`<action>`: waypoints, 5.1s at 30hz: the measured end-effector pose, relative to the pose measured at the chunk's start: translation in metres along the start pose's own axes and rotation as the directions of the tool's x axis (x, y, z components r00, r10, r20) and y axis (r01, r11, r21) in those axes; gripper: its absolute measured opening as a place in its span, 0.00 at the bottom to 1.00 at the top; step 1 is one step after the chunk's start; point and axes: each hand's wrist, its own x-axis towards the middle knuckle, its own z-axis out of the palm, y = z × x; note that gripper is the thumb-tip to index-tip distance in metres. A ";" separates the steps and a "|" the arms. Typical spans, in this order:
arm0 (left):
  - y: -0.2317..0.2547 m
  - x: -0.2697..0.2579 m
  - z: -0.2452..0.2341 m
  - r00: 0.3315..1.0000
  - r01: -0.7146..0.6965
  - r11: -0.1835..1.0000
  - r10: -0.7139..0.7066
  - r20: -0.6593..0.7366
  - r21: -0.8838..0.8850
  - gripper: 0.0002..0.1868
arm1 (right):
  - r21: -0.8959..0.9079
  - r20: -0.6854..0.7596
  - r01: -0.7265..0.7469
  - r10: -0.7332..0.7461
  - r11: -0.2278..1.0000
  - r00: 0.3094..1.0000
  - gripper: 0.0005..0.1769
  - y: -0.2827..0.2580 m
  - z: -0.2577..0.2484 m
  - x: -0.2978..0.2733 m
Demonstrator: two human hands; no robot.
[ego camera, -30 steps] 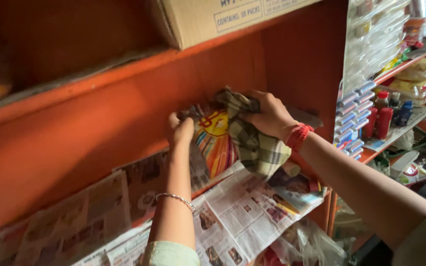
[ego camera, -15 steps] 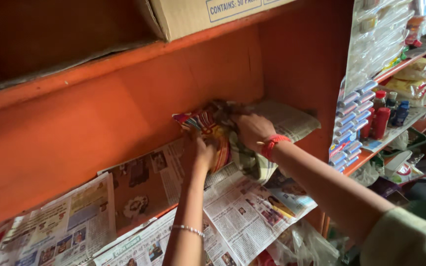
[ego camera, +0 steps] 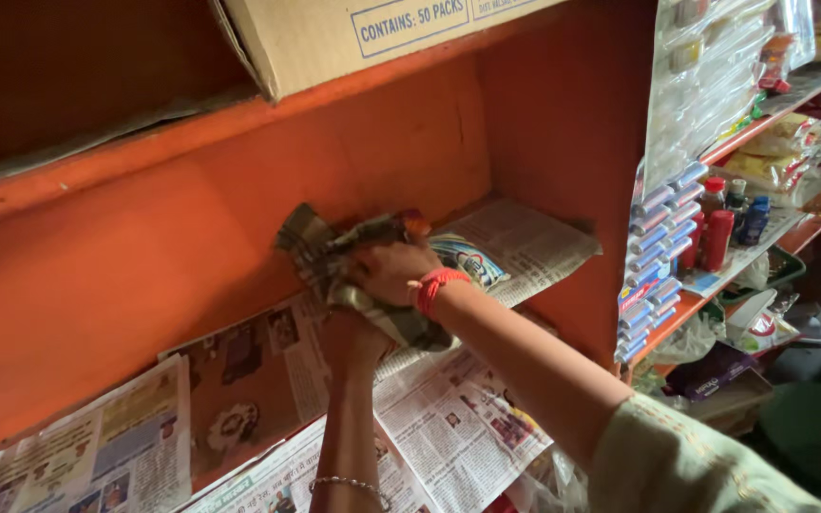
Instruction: The person wipes the surface of orange shelves covered with newspapers using a cloth. They move the cloth back and forth across the shelf surface, occasionally adjusting the cloth or shifting their position to reach different areas.
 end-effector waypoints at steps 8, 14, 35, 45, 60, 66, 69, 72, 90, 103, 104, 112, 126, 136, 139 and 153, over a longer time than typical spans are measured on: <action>0.008 -0.006 -0.005 0.982 -0.159 0.986 0.151 -0.114 -0.059 0.38 | -0.148 -0.138 -0.242 0.222 0.959 0.965 0.24 0.046 -0.005 0.016; 0.010 -0.009 -0.007 0.962 -0.222 0.971 0.204 -0.184 -0.087 0.34 | -0.258 -0.344 -0.267 0.170 0.928 0.923 0.21 0.042 -0.011 -0.004; 0.020 -0.020 -0.020 0.981 -0.156 0.984 0.144 -0.127 -0.090 0.26 | -0.051 0.060 0.033 -0.030 0.998 0.998 0.23 0.046 0.007 0.001; 0.018 -0.018 -0.013 0.948 -0.238 0.962 0.200 -0.249 -0.131 0.35 | -0.279 -0.194 -0.277 0.228 0.920 0.954 0.20 0.070 0.007 0.008; 0.012 -0.005 0.004 0.945 -0.232 0.972 0.216 -0.246 -0.040 0.33 | -0.232 0.255 -0.123 0.182 0.965 0.950 0.24 -0.005 -0.040 -0.057; 0.016 -0.010 -0.007 0.971 -0.177 0.984 0.173 -0.166 -0.011 0.25 | -0.001 -0.002 0.485 -0.485 0.874 0.874 0.23 0.046 -0.049 -0.066; 0.014 -0.013 -0.003 0.962 -0.178 0.982 0.159 -0.223 -0.069 0.38 | -0.136 0.112 0.291 -0.277 0.947 0.954 0.23 0.067 -0.041 -0.042; 0.012 -0.012 -0.002 0.928 -0.254 0.963 0.217 -0.302 -0.090 0.43 | -0.016 0.151 0.232 -0.227 0.973 0.962 0.24 0.069 -0.035 -0.009; 0.019 -0.011 -0.001 0.989 -0.061 0.997 0.052 -0.141 -0.056 0.21 | -0.028 0.027 0.440 -0.439 0.898 0.898 0.25 0.070 -0.057 -0.087; 0.014 -0.009 -0.001 0.851 -0.328 0.944 0.279 -0.445 -0.036 0.40 | -0.259 0.008 0.258 -0.265 0.931 0.964 0.23 0.072 -0.015 0.015; 0.013 -0.006 0.000 0.888 -0.282 0.958 0.244 -0.388 -0.043 0.39 | -0.253 -0.006 0.258 -0.268 0.933 0.963 0.24 0.072 -0.013 0.020; 0.008 0.003 0.008 0.922 -0.253 0.967 0.229 -0.311 -0.038 0.38 | -0.254 -0.031 -0.198 0.197 0.947 0.980 0.25 0.059 -0.014 0.021; 0.022 -0.023 -0.014 0.961 -0.174 0.983 0.155 -0.229 -0.065 0.31 | -0.284 -0.115 0.235 -0.276 0.930 0.954 0.24 0.046 -0.032 -0.078; 0.015 -0.012 -0.002 0.914 -0.247 0.968 0.220 -0.340 -0.039 0.37 | -0.193 0.109 0.154 -0.135 0.969 0.985 0.26 0.070 -0.045 -0.043; 0.016 -0.010 0.002 0.910 -0.261 0.961 0.213 -0.357 -0.093 0.34 | -0.227 0.031 0.326 -0.327 0.918 0.944 0.24 0.073 -0.029 -0.012; 0.009 0.001 0.012 0.878 -0.306 0.952 0.269 -0.396 -0.030 0.27 | -0.144 0.164 0.165 -0.141 0.976 0.976 0.25 0.031 -0.036 -0.037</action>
